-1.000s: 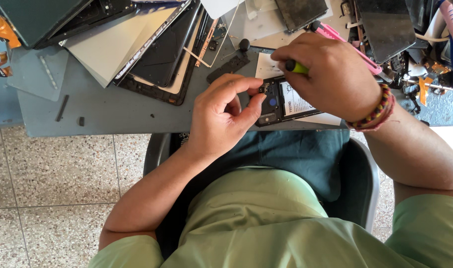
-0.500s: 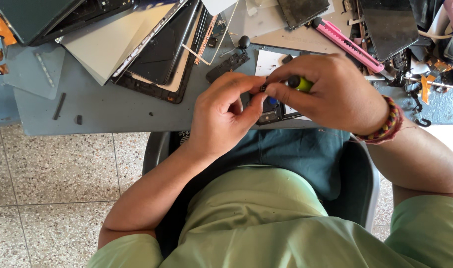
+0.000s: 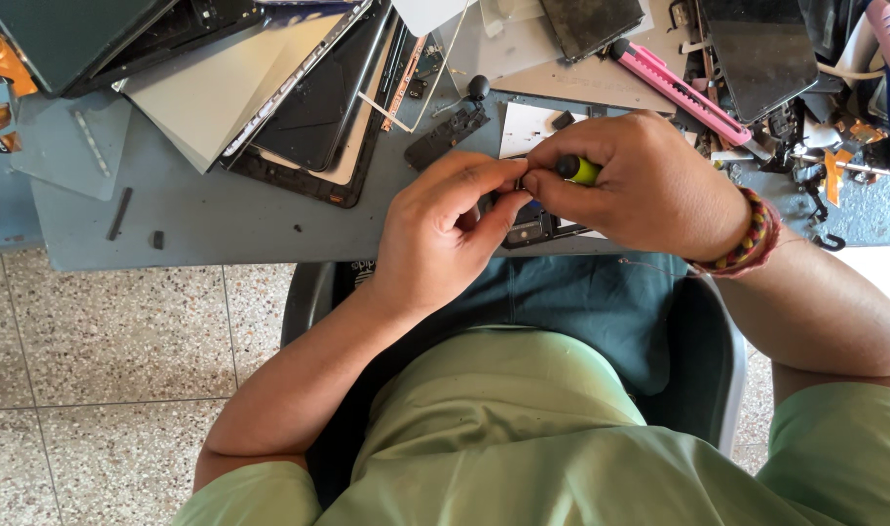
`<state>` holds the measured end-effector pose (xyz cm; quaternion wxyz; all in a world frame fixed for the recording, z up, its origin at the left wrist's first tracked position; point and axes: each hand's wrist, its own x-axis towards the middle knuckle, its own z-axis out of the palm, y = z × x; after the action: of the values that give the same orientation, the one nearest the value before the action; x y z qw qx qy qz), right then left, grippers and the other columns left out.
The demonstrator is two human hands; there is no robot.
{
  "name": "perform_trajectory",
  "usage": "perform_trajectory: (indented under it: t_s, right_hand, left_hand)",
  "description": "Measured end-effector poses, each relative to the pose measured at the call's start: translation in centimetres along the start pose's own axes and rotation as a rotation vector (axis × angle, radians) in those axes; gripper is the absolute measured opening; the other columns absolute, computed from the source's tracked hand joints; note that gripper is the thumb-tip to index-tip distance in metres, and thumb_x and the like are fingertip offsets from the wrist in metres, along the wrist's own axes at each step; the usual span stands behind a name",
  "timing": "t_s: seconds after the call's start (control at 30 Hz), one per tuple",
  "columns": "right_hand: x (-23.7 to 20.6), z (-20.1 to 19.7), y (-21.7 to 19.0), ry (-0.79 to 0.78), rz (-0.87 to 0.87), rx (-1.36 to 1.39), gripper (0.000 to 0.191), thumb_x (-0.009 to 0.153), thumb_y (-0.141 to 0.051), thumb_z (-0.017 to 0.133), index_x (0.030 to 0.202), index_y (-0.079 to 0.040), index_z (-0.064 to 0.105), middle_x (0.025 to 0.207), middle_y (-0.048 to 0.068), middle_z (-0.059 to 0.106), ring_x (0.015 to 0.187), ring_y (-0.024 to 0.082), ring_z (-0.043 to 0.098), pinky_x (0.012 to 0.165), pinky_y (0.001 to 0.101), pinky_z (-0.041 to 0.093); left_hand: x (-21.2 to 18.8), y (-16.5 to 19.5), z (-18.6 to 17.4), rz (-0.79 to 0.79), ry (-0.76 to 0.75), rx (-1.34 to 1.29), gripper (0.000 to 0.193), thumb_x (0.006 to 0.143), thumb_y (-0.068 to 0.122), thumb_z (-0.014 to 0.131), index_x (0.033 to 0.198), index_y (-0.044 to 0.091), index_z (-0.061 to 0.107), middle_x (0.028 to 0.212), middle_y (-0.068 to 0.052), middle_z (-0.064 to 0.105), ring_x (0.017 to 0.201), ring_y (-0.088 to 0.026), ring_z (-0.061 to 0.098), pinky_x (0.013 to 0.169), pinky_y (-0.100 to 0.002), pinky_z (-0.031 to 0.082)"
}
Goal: The person uses a green-handled screwdriver to remove and reinstall screws on a disassembled mobile phone chassis. The person holds the device steady with the left hand while turning the screwdriver with the right hand, working on multiple screw locations around the battery area.
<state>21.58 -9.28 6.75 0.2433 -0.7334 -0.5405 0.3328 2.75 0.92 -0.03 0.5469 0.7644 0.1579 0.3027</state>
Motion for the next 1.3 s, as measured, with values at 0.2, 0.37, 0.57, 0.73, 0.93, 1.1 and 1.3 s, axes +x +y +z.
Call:
perform_trajectory:
  t_s: [0.2,0.37,0.57,0.73,0.93,1.1,1.3]
  right_hand:
    - [0.3,-0.5,0.5,0.005,-0.228,-0.074,0.017,0.091,-0.015,0.074,0.104,-0.004,0.075,0.088,0.012,0.073,0.072,0.026,0.069,0.065,0.0365,0.054]
    - [0.2,-0.8,0.6,0.120,-0.204,-0.214,0.013,0.090,-0.013,0.076,0.100,-0.005,0.075,0.089,0.011,0.071,0.076,0.028,0.070,0.068,0.0382,0.055]
    - [0.6,-1.1,0.6,0.197,-0.310,-0.377,0.014,0.094,-0.012,0.077,0.105,-0.005,0.073,0.095,0.011,0.070,0.084,0.031,0.070,0.072,0.0411,0.055]
    - [0.5,-1.8,0.1,0.238,-0.348,-0.363,0.013,0.094,-0.004,0.074,0.106,0.000,0.071,0.093,0.015,0.069,0.082,0.031,0.069,0.069,0.0406,0.055]
    - [-1.7,-3.4,-0.3,0.379,-0.240,-0.200,0.009,0.108,-0.001,0.063,0.112,0.006,0.068,0.096,0.017,0.068,0.082,0.024,0.069,0.072,0.0324,0.053]
    - [-4.2,-3.6,1.0,0.425,-0.199,0.187,0.028,0.119,-0.021,0.053,0.119,0.006,0.059,0.101,0.011,0.064,0.085,0.017,0.070,0.074,0.0225,0.055]
    - [-4.6,-2.6,2.5,0.408,-0.288,0.334,0.040,0.124,-0.032,0.056,0.116,0.007,0.054,0.106,0.011,0.067,0.092,0.019,0.074,0.081,0.0233,0.060]
  left_hand:
    - [0.1,0.2,0.0,0.014,0.006,-0.012,0.024,0.095,0.002,0.081,0.116,0.006,0.070,0.103,-0.004,0.069,0.061,-0.007,0.056,0.055,-0.024,0.045]
    - [0.1,0.4,0.0,-0.013,0.018,-0.037,0.022,0.095,0.000,0.079,0.114,0.005,0.069,0.103,-0.003,0.069,0.059,-0.006,0.054,0.054,-0.024,0.043]
    - [0.0,0.5,-0.3,-0.004,0.027,-0.048,0.024,0.098,0.000,0.078,0.119,0.004,0.067,0.109,-0.005,0.066,0.062,-0.006,0.056,0.055,-0.022,0.046]
    - [-0.2,0.5,-0.1,0.036,0.084,0.022,0.026,0.098,0.000,0.078,0.121,0.005,0.067,0.113,-0.006,0.067,0.061,-0.006,0.058,0.053,-0.020,0.048]
    - [-0.5,0.5,0.0,0.128,0.156,0.214,0.028,0.096,0.002,0.079,0.122,0.005,0.068,0.109,-0.007,0.066,0.076,-0.018,0.063,0.067,-0.029,0.053]
    - [-0.7,0.6,-0.5,0.170,0.127,0.441,0.026,0.094,0.007,0.080,0.117,0.002,0.068,0.105,-0.009,0.064,0.093,-0.029,0.065,0.083,-0.042,0.052]
    - [-0.4,0.6,-0.6,0.116,0.115,0.456,0.025,0.096,0.004,0.076,0.119,0.001,0.067,0.107,-0.012,0.061,0.097,-0.031,0.064,0.085,-0.043,0.053]
